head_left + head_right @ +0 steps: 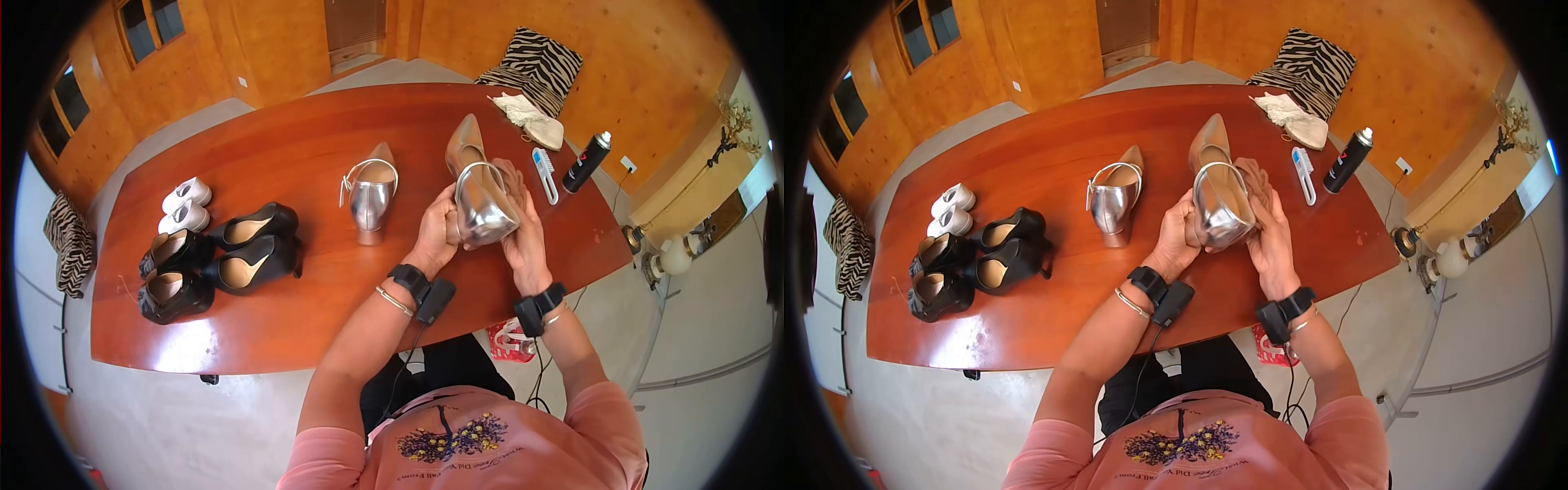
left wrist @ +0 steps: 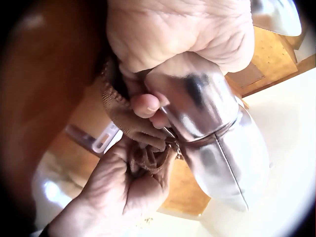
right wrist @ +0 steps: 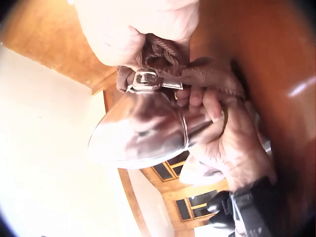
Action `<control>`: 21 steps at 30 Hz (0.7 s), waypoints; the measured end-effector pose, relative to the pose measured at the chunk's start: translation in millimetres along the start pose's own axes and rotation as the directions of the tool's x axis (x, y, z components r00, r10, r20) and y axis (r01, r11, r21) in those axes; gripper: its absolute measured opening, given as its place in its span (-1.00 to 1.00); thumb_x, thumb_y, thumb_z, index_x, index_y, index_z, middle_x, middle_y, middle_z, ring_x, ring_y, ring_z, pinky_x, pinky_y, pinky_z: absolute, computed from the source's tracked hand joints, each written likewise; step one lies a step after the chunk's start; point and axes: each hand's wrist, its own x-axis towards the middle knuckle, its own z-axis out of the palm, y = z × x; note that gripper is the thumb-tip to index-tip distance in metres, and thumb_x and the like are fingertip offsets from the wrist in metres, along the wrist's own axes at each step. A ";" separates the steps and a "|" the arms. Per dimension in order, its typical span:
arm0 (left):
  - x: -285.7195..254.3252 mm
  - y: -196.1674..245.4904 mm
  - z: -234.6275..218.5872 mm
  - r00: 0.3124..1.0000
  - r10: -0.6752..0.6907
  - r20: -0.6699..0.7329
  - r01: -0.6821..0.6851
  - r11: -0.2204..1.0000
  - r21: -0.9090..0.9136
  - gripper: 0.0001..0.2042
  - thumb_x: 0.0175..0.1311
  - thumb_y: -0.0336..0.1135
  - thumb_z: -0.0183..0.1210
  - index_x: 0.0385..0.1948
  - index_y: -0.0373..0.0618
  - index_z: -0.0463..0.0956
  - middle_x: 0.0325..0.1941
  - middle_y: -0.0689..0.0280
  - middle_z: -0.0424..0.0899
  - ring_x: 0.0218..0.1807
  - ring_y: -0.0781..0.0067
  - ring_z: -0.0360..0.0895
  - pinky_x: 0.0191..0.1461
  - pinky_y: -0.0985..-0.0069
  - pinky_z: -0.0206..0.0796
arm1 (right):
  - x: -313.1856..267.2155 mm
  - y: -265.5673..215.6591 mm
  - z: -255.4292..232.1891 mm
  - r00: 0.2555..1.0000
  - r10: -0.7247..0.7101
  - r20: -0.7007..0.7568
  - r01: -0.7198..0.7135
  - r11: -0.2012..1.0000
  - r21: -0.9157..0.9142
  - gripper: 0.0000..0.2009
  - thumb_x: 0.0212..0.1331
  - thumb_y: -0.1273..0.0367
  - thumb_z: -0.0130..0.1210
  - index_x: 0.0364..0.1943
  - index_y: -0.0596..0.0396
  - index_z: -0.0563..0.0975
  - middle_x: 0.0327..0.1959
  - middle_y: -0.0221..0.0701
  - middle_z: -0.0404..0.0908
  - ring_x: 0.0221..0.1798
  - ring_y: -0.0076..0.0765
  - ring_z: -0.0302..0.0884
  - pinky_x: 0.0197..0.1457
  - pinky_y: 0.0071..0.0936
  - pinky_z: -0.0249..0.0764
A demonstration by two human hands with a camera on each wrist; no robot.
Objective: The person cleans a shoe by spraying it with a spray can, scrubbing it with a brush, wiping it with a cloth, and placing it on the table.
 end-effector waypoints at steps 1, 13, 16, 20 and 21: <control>2.2 -2.8 1.8 1.000 0.005 -0.022 -0.005 0.999 -0.033 -0.39 0.29 -0.29 -0.21 0.45 -0.06 0.14 -0.19 0.28 0.58 -0.38 0.43 0.55 -0.55 0.40 0.29 | -7.7 1.5 -3.7 1.000 -0.001 -0.003 0.001 1.000 -0.001 -0.56 0.43 0.46 0.05 0.35 0.07 0.31 0.27 -0.38 0.49 0.22 -0.42 0.52 0.19 -0.45 0.53; 4.0 -3.6 -2.0 0.978 0.066 -0.197 -0.092 0.988 -0.124 -0.57 0.33 -0.33 -0.23 0.24 -0.08 0.28 -0.13 0.22 0.57 -0.28 0.39 0.54 -0.37 0.43 0.39 | -73.6 -27.6 5.8 0.746 -0.439 0.500 0.639 0.260 -0.724 -0.61 0.11 0.60 0.20 0.06 0.02 0.57 0.34 -0.19 0.35 0.37 0.02 0.41 0.41 -0.12 0.34; 17.1 -17.5 -10.3 0.963 0.058 -0.264 -0.086 0.992 -0.096 -0.62 0.42 -0.32 -0.25 0.21 -0.16 0.28 -0.11 0.21 0.57 -0.20 0.37 0.57 -0.16 0.38 0.52 | -51.2 -43.7 32.4 0.626 -0.142 0.767 0.735 -0.222 -0.641 -0.54 0.00 0.63 0.22 0.01 -0.19 0.63 0.33 -0.22 0.37 0.51 0.14 0.21 0.52 0.21 0.08; 8.1 -6.6 -0.3 0.987 -0.022 -0.162 -0.014 0.977 -0.215 -0.63 0.56 -0.21 -0.24 0.24 -0.18 0.31 0.16 0.16 0.55 0.18 0.21 0.58 0.27 0.23 0.51 | -18.3 -44.9 31.1 0.541 -0.018 0.841 0.808 -0.268 -0.525 -0.46 -0.03 0.65 0.23 0.01 -0.38 0.63 0.38 -0.36 0.36 0.60 0.14 0.02 0.52 0.48 -0.26; 5.7 -1.5 4.3 0.988 0.018 -0.153 -0.050 0.977 -0.206 -0.62 0.56 -0.20 -0.26 0.22 -0.24 0.30 0.12 0.15 0.55 0.16 0.24 0.59 0.24 0.24 0.53 | -14.6 -45.1 33.5 0.514 0.005 0.858 0.834 -0.238 -0.498 -0.45 -0.03 0.64 0.24 0.00 -0.41 0.63 0.39 -0.38 0.35 0.61 0.13 0.01 0.51 0.51 -0.30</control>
